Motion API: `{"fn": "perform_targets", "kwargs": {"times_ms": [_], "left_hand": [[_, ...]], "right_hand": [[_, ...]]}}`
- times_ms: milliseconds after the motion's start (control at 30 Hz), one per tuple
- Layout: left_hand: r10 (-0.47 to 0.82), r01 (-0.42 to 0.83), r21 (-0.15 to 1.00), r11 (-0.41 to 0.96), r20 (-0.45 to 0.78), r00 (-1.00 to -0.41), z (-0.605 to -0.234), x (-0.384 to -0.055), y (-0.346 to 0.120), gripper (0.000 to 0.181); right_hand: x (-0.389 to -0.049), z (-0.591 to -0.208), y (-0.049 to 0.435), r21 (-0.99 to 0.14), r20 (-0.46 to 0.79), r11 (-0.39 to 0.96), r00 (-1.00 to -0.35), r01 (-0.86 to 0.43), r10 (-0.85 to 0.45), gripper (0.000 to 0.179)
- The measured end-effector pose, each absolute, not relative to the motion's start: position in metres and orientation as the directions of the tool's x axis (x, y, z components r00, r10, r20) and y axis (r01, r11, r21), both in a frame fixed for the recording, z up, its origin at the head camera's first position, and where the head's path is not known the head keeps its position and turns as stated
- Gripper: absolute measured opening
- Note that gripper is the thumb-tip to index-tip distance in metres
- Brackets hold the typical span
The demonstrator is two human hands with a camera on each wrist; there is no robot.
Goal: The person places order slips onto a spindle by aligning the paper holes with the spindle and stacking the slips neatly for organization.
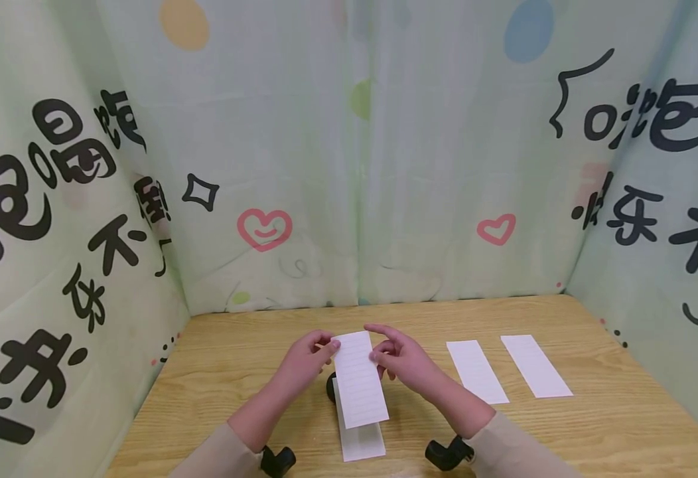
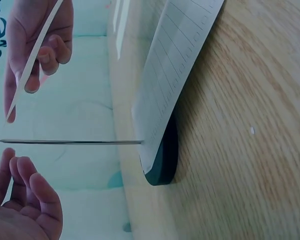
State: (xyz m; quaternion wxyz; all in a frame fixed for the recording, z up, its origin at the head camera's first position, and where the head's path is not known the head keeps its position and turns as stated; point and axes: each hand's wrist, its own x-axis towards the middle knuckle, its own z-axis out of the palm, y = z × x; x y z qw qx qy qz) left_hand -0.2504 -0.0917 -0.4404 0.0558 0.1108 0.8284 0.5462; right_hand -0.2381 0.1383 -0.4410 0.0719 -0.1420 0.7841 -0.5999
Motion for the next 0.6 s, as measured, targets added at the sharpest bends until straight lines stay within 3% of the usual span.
{"fn": "perform_targets", "kwargs": {"times_ms": [600], "left_hand": [[0.224, 0.112, 0.913, 0.393, 0.023, -0.974, -0.4357, -0.2523, -0.0862, 0.025]], "right_hand": [[-0.2382, -0.4431, 0.1353, -0.961, 0.056, 0.241, -0.953, -0.132, -0.298, 0.053]]}}
